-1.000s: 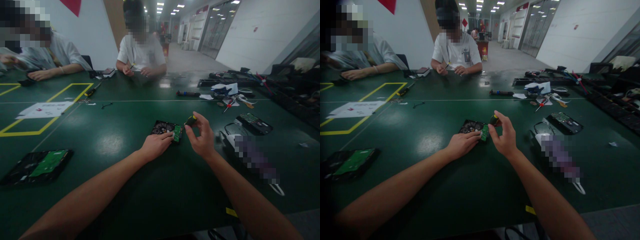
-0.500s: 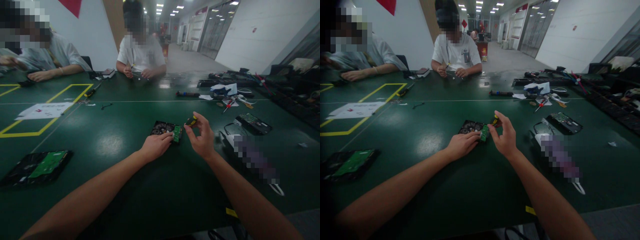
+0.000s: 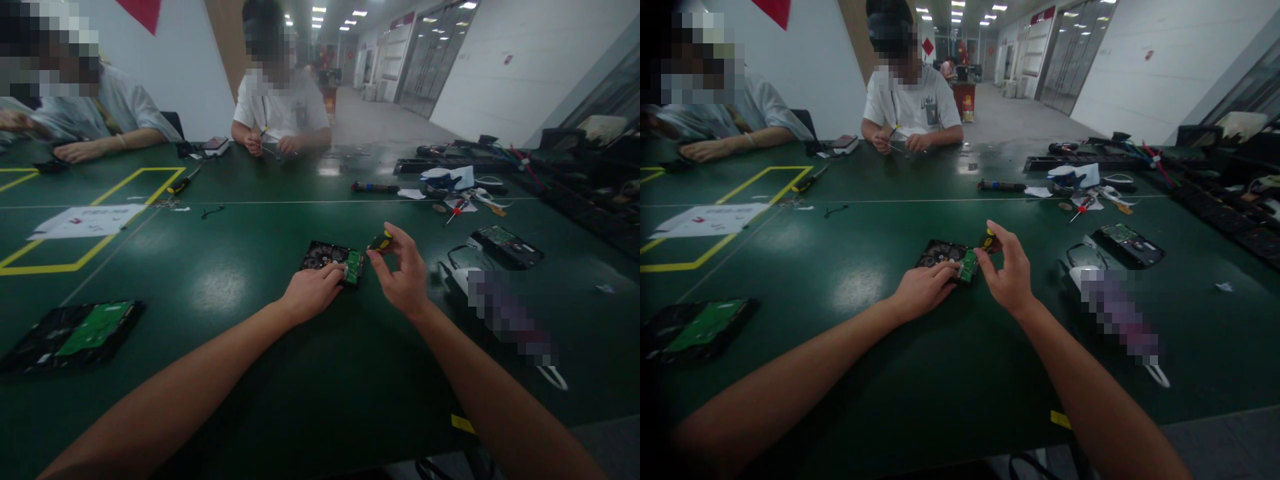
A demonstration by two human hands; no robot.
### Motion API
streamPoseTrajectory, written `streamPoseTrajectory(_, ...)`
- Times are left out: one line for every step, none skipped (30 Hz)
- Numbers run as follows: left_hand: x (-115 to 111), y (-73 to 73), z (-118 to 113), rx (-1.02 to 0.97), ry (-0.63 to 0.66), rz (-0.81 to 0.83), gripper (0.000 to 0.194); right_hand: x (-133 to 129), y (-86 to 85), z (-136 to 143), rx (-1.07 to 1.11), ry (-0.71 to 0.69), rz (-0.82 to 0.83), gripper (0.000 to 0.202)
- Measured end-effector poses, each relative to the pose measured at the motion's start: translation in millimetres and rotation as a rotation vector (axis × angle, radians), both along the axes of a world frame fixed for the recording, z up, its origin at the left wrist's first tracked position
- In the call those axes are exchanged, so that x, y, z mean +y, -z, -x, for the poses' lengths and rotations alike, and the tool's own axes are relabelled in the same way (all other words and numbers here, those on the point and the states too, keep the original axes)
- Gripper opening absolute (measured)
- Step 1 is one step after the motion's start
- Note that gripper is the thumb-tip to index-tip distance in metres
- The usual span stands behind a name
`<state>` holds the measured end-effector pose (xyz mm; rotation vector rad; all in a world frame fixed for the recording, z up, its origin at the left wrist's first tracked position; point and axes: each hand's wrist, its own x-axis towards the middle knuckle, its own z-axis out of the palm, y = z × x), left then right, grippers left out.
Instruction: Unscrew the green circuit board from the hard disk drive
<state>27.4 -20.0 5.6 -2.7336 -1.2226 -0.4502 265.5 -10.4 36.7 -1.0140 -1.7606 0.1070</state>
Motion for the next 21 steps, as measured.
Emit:
streamPoseTrajectory(0.1, 0.0, 0.1, 0.001, 0.001, -0.003, 0.025, -0.3, -0.2, 0.3, 0.005, -0.006, 0.007, 0.067)
streamPoseTrajectory(0.2, 0.3, 0.3, 0.002, 0.003, -0.006, 0.025, -0.6, -0.4, 0.7, 0.011, -0.014, 0.016, 0.067)
streamPoseTrajectory(0.5, 0.8, 0.7, 0.0, 0.005, -0.01, 0.025, -1.0, -0.6, 1.3, 0.02, -0.025, 0.027, 0.066)
streamPoseTrajectory(0.8, 1.6, 1.1, -0.003, 0.012, -0.015, 0.026, -1.3, -0.7, 1.9, 0.03, -0.041, 0.038, 0.066)
streamPoseTrajectory(1.1, 2.7, 1.6, -0.007, 0.023, -0.023, 0.027, -1.5, -0.7, 2.6, 0.042, -0.061, 0.05, 0.066)
streamPoseTrajectory(1.5, 3.9, 2.1, -0.013, 0.034, -0.033, 0.03, -1.6, -0.5, 3.2, 0.054, -0.083, 0.06, 0.066)
streamPoseTrajectory(1.9, 5.3, 2.6, -0.018, 0.048, -0.045, 0.032, -1.4, -0.2, 3.6, 0.067, -0.104, 0.067, 0.066)
streamPoseTrajectory(2.3, 6.6, 3.0, -0.023, 0.057, -0.058, 0.034, -1.1, 0.2, 3.9, 0.077, -0.118, 0.068, 0.067)
streamPoseTrajectory(2.5, 7.8, 3.2, -0.025, 0.063, -0.069, 0.035, -0.6, 0.7, 3.9, 0.082, -0.119, 0.063, 0.067)
streamPoseTrajectory(2.6, 8.7, 3.4, -0.026, 0.066, -0.078, 0.036, 0.0, 1.3, 3.7, 0.08, -0.109, 0.054, 0.067)
streamPoseTrajectory(2.7, 9.2, 3.3, -0.026, 0.066, -0.085, 0.037, 0.6, 1.9, 3.2, 0.072, -0.092, 0.043, 0.067)
streamPoseTrajectory(2.6, 9.4, 3.2, -0.024, 0.064, -0.089, 0.038, 1.2, 2.5, 2.6, 0.059, -0.072, 0.031, 0.067)
streamPoseTrajectory(2.5, 9.2, 3.0, -0.022, 0.063, -0.09, 0.039, 1.6, 2.9, 2.0, 0.045, -0.054, 0.021, 0.068)
streamPoseTrajectory(2.3, 8.8, 2.8, -0.019, 0.061, -0.09, 0.039, 1.8, 3.2, 1.4, 0.032, -0.04, 0.014, 0.068)
streamPoseTrajectory(2.1, 8.2, 2.5, -0.017, 0.058, -0.089, 0.039, 1.8, 3.3, 0.9, 0.022, -0.033, 0.009, 0.069)
streamPoseTrajectory(1.9, 7.6, 2.4, -0.016, 0.057, -0.087, 0.039, 1.8, 3.2, 0.5, 0.016, -0.029, 0.007, 0.069)
streamPoseTrajectory(1.7, 7.1, 2.3, -0.013, 0.057, -0.084, 0.038, 1.6, 3.0, 0.4, 0.013, -0.027, 0.007, 0.069)
streamPoseTrajectory(1.5, 6.7, 2.2, -0.01, 0.055, -0.081, 0.038, 1.3, 2.6, 0.4, 0.01, -0.027, 0.007, 0.068)
streamPoseTrajectory(1.4, 6.4, 2.2, -0.007, 0.05, -0.079, 0.038, 1.1, 2.2, 0.6, 0.009, -0.027, 0.005, 0.067)
streamPoseTrajectory(1.3, 6.3, 2.2, -0.003, 0.043, -0.077, 0.038, 0.8, 1.8, 0.9, 0.008, -0.026, 0.0, 0.067)
streamPoseTrajectory(1.2, 6.4, 2.1, 0.002, 0.034, -0.075, 0.038, 0.6, 1.4, 1.3, 0.008, -0.026, -0.006, 0.067)
